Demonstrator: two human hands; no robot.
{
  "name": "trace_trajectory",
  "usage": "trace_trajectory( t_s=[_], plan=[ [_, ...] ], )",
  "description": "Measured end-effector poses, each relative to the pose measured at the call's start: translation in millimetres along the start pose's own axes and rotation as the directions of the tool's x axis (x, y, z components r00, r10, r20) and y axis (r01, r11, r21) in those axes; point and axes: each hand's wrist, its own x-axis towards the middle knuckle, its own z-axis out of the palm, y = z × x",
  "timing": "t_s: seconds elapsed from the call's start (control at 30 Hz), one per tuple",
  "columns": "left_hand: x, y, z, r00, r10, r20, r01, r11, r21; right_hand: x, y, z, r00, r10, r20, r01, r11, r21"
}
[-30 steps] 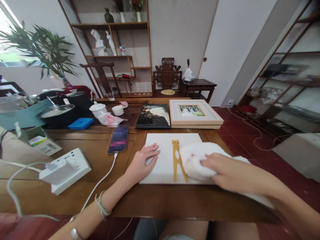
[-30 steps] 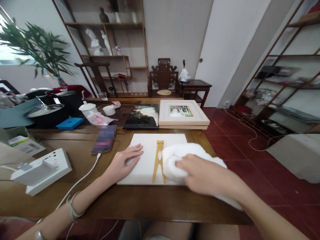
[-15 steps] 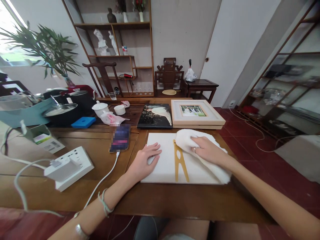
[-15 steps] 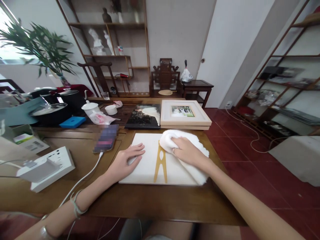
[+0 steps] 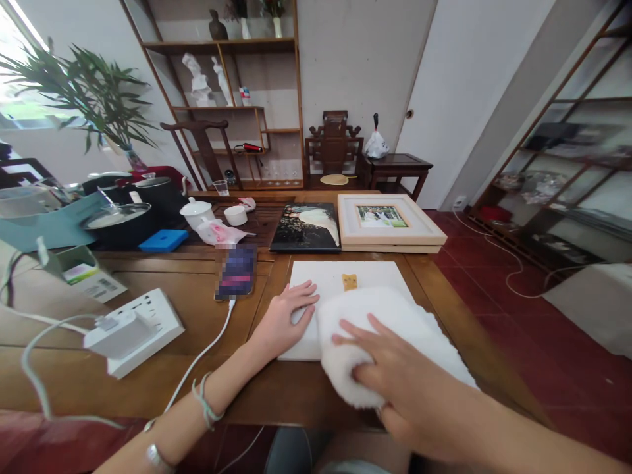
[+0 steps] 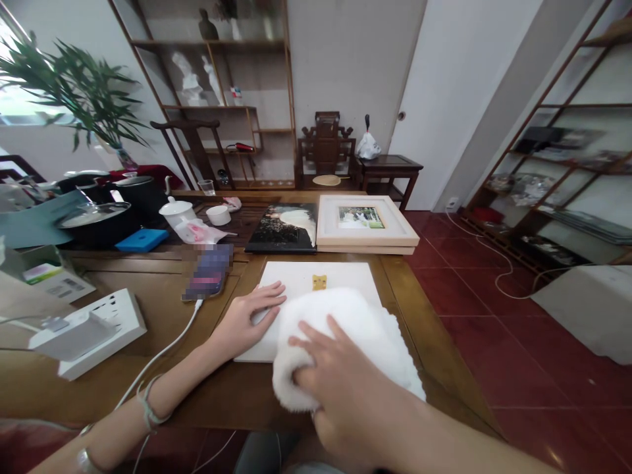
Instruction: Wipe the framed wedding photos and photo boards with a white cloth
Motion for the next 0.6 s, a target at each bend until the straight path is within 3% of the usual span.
trace_trajectory(
  t_s=[0.13, 0.4, 0.5, 0.6],
  plan=[
    [0, 0, -0.3, 1.000, -0.003, 0.015, 0.002, 1.000, 0.002, 3, 2, -3, 1.000, -0.027, 0.003, 0.027, 1.000, 0.013],
    [-1, -2, 0.6, 1.000, -0.013, 0.007, 0.013, 1.000, -0.016, 71, 72, -20, 0.975, 0.160, -0.157, -0.190, 0.961, -0.199],
    [-1, -1, -0.8, 1.000, -0.020, 0.010, 0.020, 1.000, -0.011, 86, 76, -24, 0.969, 0.172, -0.177, -0.209, 0.952, -0.224],
    [0, 0, -1.7, 1.000, -0.017, -0.002, 0.017, 1.000, -0.019, 84, 64, -20, 0.977, 0.129, -0.168, -0.168, 0.955, -0.242]
  ],
)
